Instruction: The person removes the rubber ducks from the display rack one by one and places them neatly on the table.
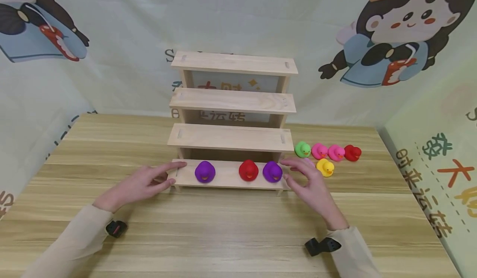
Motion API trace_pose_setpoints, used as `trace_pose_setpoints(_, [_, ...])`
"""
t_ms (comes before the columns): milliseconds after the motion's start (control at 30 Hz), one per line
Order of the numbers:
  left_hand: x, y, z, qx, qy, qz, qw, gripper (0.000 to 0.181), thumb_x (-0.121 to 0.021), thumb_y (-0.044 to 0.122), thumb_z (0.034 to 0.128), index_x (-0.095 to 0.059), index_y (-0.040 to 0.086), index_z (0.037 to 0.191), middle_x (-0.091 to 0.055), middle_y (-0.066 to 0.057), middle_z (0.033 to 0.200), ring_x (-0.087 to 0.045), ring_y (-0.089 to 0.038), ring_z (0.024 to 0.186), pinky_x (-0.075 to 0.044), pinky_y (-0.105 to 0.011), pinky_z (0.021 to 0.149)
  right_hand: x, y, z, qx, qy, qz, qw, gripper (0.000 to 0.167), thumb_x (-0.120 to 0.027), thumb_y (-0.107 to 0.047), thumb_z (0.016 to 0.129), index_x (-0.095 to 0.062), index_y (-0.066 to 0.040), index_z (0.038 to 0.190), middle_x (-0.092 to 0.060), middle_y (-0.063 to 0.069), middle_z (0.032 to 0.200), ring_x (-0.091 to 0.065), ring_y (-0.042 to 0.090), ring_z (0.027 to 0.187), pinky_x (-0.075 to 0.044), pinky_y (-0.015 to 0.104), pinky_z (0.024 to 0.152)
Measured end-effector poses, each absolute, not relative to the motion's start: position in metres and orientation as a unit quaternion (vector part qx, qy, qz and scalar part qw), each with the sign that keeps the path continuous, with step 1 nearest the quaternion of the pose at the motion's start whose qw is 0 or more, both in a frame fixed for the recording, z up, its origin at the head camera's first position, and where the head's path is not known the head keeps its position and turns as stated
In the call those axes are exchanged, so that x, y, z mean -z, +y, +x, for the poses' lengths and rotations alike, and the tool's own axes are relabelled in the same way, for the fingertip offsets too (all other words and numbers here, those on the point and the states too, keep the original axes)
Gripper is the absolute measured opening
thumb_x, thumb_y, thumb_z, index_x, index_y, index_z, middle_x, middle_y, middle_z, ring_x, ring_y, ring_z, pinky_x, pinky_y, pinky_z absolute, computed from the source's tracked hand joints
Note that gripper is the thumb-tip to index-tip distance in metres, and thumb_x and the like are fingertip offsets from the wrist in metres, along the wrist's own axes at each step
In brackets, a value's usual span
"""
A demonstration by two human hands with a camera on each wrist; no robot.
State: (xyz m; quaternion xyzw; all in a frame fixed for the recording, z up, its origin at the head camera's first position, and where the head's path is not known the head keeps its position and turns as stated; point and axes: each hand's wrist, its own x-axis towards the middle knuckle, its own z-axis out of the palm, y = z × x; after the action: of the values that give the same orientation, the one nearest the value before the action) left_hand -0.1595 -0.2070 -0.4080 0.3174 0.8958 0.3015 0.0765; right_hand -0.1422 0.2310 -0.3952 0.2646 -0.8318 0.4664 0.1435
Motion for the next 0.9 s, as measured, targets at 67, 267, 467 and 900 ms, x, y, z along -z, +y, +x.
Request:
trace_pose_setpoints(67, [0.408, -0.207, -0.159, -0.297, 0.898, 0.317, 0.073, 0.052, -0.056, 0.035, 0.0984, -0.042, 0.023, 0.147, -0.042, 0.012, 0.055, -0.039, -0.004, 0.048, -0.044, -0.026, 0.05, 0.396, 0.23, -0.143, -0.467, -0.829, 0.272, 0.142, 0.041, -0.068, 0.016, 0.079, -0.065, 0.002, 0.118, -0.063, 0.016, 0.116, -0.055, 0.009, 0.108, -0.048, 0.018, 0.088])
trace_pose_setpoints(267, [0.408, -0.207, -0.158, -0.297, 0.897, 0.319, 0.069, 0.052, -0.056, 0.034, 0.0983, -0.042, 0.023, 0.147, -0.04, 0.012, 0.054, -0.036, -0.003, 0.047, -0.042, -0.026, 0.049, 0.396, 0.224, -0.144, -0.468, -0.83, 0.281, 0.116, 0.042, -0.068, 0.017, 0.079, -0.063, 0.005, 0.119, -0.061, 0.018, 0.119, -0.05, 0.007, 0.112, -0.048, 0.02, 0.089])
trace_pose_setpoints(467, [0.409, -0.207, -0.159, -0.297, 0.897, 0.319, 0.073, 0.052, -0.055, 0.035, 0.0988, -0.04, 0.023, 0.147, -0.045, 0.012, 0.057, -0.04, -0.005, 0.049, -0.044, -0.027, 0.051, 0.397, 0.219, -0.144, -0.455, -0.838, 0.282, 0.108, 0.041, -0.067, 0.02, 0.077, -0.062, 0.009, 0.116, -0.061, 0.023, 0.117, -0.052, 0.011, 0.108, -0.05, 0.023, 0.086])
trace_pose_setpoints(900, [0.411, -0.207, -0.16, -0.307, 0.894, 0.316, 0.073, 0.052, -0.056, 0.036, 0.0982, -0.042, 0.024, 0.147, -0.042, 0.012, 0.056, -0.04, -0.005, 0.048, -0.044, -0.026, 0.049, 0.401, 0.228, -0.145, -0.469, -0.826, 0.288, 0.123, 0.042, -0.069, 0.019, 0.077, -0.064, 0.005, 0.116, -0.064, 0.018, 0.114, -0.054, 0.008, 0.107, -0.05, 0.021, 0.084])
